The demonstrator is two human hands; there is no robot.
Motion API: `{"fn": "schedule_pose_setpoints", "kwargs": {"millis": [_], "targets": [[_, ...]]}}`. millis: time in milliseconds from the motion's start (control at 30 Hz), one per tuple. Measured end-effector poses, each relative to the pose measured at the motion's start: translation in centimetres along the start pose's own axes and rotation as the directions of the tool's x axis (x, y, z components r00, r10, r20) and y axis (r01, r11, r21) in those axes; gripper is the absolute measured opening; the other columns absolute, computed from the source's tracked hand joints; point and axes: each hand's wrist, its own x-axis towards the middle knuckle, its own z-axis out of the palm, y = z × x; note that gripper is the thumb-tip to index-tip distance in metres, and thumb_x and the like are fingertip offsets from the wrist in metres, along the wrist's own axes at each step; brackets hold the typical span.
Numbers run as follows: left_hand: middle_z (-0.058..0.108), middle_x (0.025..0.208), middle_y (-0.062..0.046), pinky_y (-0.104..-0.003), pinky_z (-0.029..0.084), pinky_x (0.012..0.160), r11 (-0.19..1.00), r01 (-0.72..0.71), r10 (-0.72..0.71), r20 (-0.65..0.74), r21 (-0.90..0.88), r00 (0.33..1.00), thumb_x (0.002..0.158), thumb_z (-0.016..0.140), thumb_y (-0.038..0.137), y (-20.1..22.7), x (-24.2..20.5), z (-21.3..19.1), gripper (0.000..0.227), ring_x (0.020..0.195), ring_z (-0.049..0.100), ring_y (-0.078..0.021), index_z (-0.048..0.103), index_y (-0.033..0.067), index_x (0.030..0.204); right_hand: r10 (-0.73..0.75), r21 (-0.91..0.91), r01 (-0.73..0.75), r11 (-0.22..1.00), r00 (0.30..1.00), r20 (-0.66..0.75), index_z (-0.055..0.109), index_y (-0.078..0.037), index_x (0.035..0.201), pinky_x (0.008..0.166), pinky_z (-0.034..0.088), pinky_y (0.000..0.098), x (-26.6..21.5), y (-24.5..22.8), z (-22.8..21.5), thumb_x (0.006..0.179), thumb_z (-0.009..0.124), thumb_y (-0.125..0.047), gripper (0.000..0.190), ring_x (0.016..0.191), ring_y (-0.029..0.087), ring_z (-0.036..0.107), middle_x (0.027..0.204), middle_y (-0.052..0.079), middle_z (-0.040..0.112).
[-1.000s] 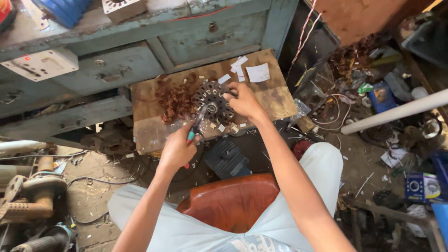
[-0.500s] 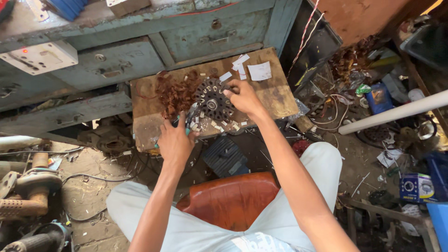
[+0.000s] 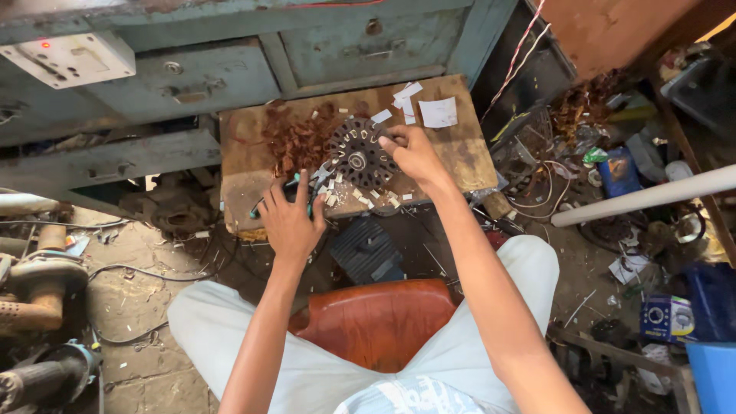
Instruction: The person uses pliers to remove small white insulating pieces from the slots of a circular metal motor stator. They work methodically around the component, placing the removed pieces on the workbench. The person then picks up the stator to inspect it and places it back down.
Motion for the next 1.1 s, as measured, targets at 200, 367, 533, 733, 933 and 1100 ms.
{"fn": "schedule_pose_setpoints", "kwargs": {"millis": [200, 367, 533, 733, 933, 1100], "targets": [[0.057, 0.134, -0.022, -0.055, 0.039, 0.099, 0.999, 0.038, -0.041, -0.124, -0.025, 0.991, 0.093, 0.071, 0.033, 0.9, 0.6, -0.9, 0.044, 0.127, 0.047, -0.0446, 0.070, 0.0117, 0.131, 0.006, -0.030, -0.007, 1.000, 1.000, -0.020, 0.067, 0.003, 0.117, 0.080, 0.052, 0.0281, 0.1, -0.3, 0.0, 0.096, 0.064, -0.008, 0.024, 0.090, 0.014, 0.066, 0.101, 0.009, 0.075], [0.065, 0.125, -0.013, -0.048, 0.044, 0.101, 0.979, 0.007, -0.059, -0.254, -0.204, 0.965, 0.090, 0.076, 0.016, 5.2, 1.9, -1.7, 0.030, 0.123, 0.055, -0.0363, 0.075, 0.0091, 0.119, 0.003, 0.054, -0.002, 0.999, 1.000, -0.015, 0.068, 0.002, 0.112, 0.078, 0.049, 0.0275, 0.0, -0.5, 0.1, 0.098, 0.064, -0.008, 0.018, 0.085, 0.012, 0.062, 0.094, 0.006, 0.072], [0.068, 0.112, -0.007, -0.044, 0.049, 0.092, 0.903, -0.047, -0.107, -0.328, -0.427, 0.938, 0.087, 0.080, 0.011, 10.2, 5.2, -0.1, 0.027, 0.109, 0.060, -0.0316, 0.075, 0.0067, 0.113, 0.013, 0.054, -0.012, 0.998, 1.000, -0.011, 0.068, 0.001, 0.111, 0.074, 0.048, 0.0267, -0.5, -1.2, -0.1, 0.098, 0.066, -0.009, 0.017, 0.083, 0.011, 0.061, 0.092, 0.004, 0.071], [0.070, 0.102, -0.003, -0.042, 0.047, 0.079, 0.884, 0.024, -0.194, -0.320, -0.468, 0.927, 0.086, 0.080, 0.010, 11.6, 7.9, 1.9, 0.014, 0.097, 0.063, -0.0272, 0.078, 0.0081, 0.100, 0.008, 0.041, -0.009, 0.999, 1.000, 0.019, 0.070, 0.000, 0.108, 0.072, 0.046, 0.0258, -0.9, -1.9, -0.6, 0.098, 0.065, -0.010, 0.015, 0.081, 0.009, 0.060, 0.088, 0.003, 0.073], [0.068, 0.098, -0.005, -0.043, 0.048, 0.077, 0.920, -0.049, -0.082, -0.312, -0.390, 0.947, 0.083, 0.078, 0.007, 11.3, 7.9, 2.2, 0.012, 0.095, 0.063, -0.0291, 0.076, 0.0072, 0.095, -0.021, 0.035, 0.021, 0.999, 1.000, -0.006, 0.072, 0.001, 0.107, 0.072, 0.047, 0.0264, -0.5, -0.9, -0.5, 0.097, 0.067, -0.010, 0.016, 0.081, 0.009, 0.060, 0.089, 0.003, 0.071], [0.064, 0.097, -0.011, -0.045, 0.049, 0.076, 0.939, -0.105, 0.001, -0.304, -0.326, 0.953, 0.086, 0.076, 0.008, 11.5, 8.6, 2.1, 0.011, 0.094, 0.062, -0.0327, 0.070, 0.0038, 0.094, -0.059, 0.029, 0.059, 0.998, 0.998, -0.006, 0.071, 0.002, 0.110, 0.073, 0.047, 0.0276, -0.3, -0.3, -0.4, 0.097, 0.067, -0.010, 0.018, 0.083, 0.011, 0.060, 0.091, 0.005, 0.071]]}}
